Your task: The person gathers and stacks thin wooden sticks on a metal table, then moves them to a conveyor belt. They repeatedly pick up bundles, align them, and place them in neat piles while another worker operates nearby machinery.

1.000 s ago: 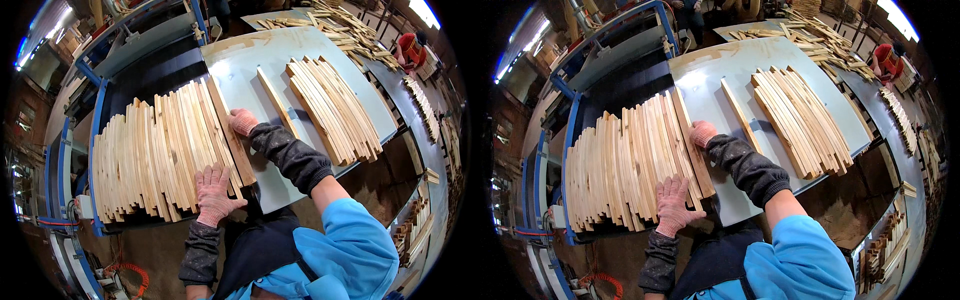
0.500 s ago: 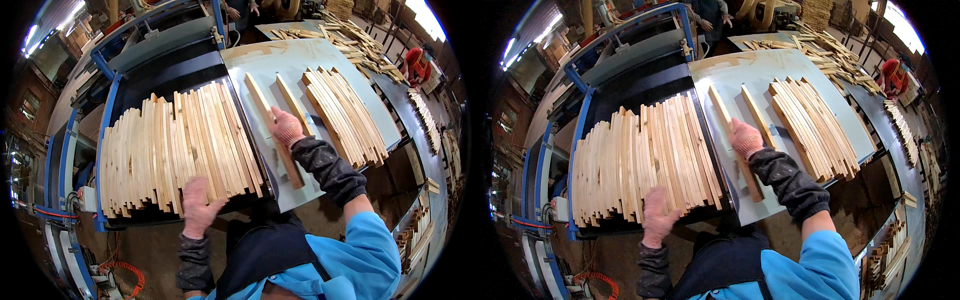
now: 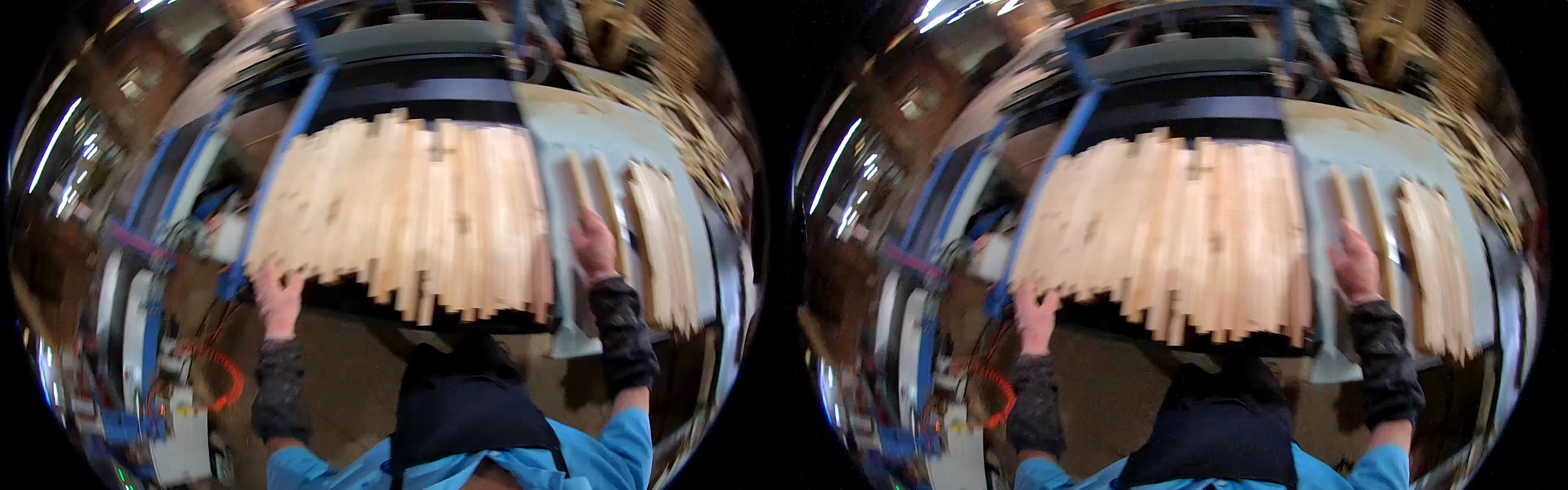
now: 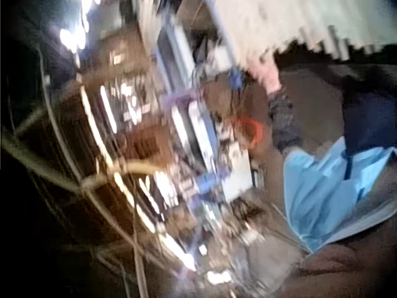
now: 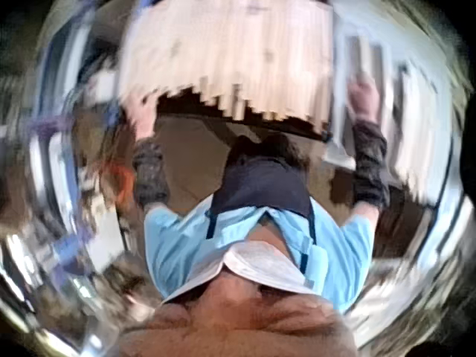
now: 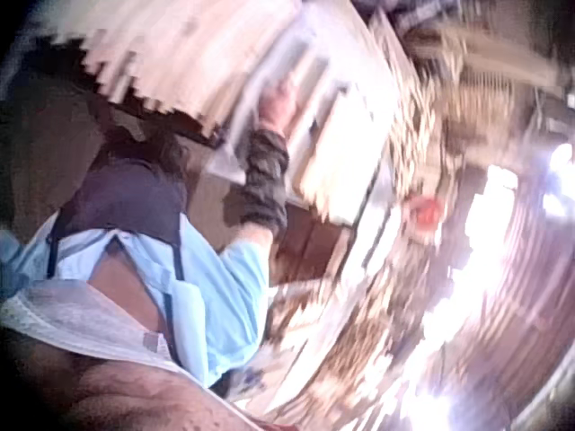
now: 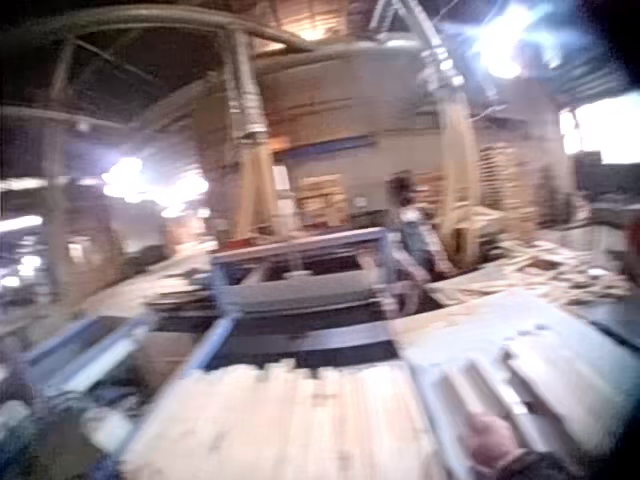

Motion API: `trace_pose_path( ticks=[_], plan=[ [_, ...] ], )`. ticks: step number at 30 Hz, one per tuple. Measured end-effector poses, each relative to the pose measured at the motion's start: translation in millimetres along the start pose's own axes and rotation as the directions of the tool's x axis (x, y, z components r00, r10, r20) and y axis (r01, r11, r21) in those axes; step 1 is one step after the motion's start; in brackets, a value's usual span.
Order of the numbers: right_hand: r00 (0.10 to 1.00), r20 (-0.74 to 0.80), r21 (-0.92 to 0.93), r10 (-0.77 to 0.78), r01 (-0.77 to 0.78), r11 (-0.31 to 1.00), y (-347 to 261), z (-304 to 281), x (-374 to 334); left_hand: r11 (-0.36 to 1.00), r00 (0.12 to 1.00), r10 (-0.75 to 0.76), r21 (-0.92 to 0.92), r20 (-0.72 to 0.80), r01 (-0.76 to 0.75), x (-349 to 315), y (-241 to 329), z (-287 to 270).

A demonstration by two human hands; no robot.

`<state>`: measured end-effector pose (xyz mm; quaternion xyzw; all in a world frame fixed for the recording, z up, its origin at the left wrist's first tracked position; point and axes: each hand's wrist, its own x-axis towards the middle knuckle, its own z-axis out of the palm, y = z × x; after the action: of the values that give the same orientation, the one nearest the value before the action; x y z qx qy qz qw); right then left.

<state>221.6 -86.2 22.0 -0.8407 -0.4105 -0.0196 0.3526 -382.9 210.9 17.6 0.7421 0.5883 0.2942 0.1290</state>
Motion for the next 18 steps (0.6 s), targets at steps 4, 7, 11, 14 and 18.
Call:
trace_pose_path(
  ticks=[4, 7, 11, 14, 18],
  plan=[
    [0.944, 0.29, 0.238, 0.158, -0.231, 0.943, -25, 38, 19, 0.967, 0.976, -0.093, 0.217, -0.197, 0.136, 46, -47, -31],
    [0.919, 0.351, 0.213, 0.179, -0.264, 0.941, -24, 81, -14, 0.89, 0.969, -0.128, 0.407, -0.21, 0.205, 62, -79, -82],
    [0.942, 0.31, 0.123, 0.129, -0.174, 0.977, -19, 101, 1, 0.845, 0.976, -0.14, 0.493, -0.168, 0.206, 100, -123, -116],
    [0.945, 0.304, 0.118, 0.122, -0.164, 0.979, -4, 94, 32, 0.817, 0.969, -0.195, 0.522, -0.151, 0.245, 146, -86, -117],
    [0.914, 0.392, 0.293, 0.103, -0.23, 0.928, 6, 106, 30, 0.754, 0.927, -0.361, 0.555, -0.098, 0.352, 147, -99, -120]
  ],
)
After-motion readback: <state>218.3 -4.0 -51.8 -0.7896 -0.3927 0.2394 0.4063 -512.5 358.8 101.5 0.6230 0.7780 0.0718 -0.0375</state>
